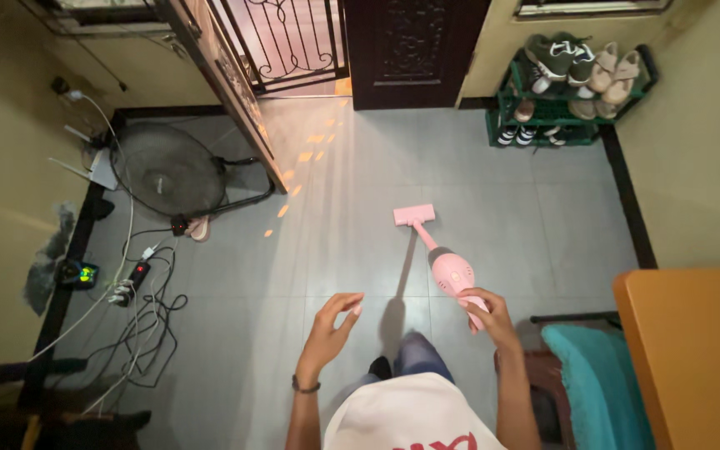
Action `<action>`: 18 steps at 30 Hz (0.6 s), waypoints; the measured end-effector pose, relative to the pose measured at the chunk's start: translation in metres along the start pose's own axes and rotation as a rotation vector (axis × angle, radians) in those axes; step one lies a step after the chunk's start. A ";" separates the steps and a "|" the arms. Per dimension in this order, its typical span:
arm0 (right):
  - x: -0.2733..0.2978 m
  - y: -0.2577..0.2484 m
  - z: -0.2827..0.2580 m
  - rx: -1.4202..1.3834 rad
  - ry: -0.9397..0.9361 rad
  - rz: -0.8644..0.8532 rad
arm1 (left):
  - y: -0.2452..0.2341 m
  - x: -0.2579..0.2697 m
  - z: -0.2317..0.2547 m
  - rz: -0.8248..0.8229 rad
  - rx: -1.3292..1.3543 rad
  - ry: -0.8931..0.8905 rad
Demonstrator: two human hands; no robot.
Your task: The person vacuums the floor by hand using a handheld vacuum cleaner, moving across various floor areas including around furniture and a shoe rack.
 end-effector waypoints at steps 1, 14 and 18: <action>-0.009 -0.001 0.001 0.001 0.003 -0.003 | -0.003 -0.007 -0.010 -0.001 0.029 -0.044; -0.241 -0.036 -0.074 -0.047 -0.001 -0.061 | -0.002 -0.212 -0.067 0.064 -0.333 -0.105; -0.320 -0.045 -0.110 -0.034 -0.034 -0.073 | 0.021 -0.301 -0.046 0.035 -0.377 0.042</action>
Point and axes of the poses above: each hand's wrist, its own x-axis away from the middle knuckle, its own y-axis out of the palm, z = x × y, the point moved 6 cm from there along -x, towards the middle knuckle, and after that the axes turned 3 degrees about y, right-handed, at the moved point
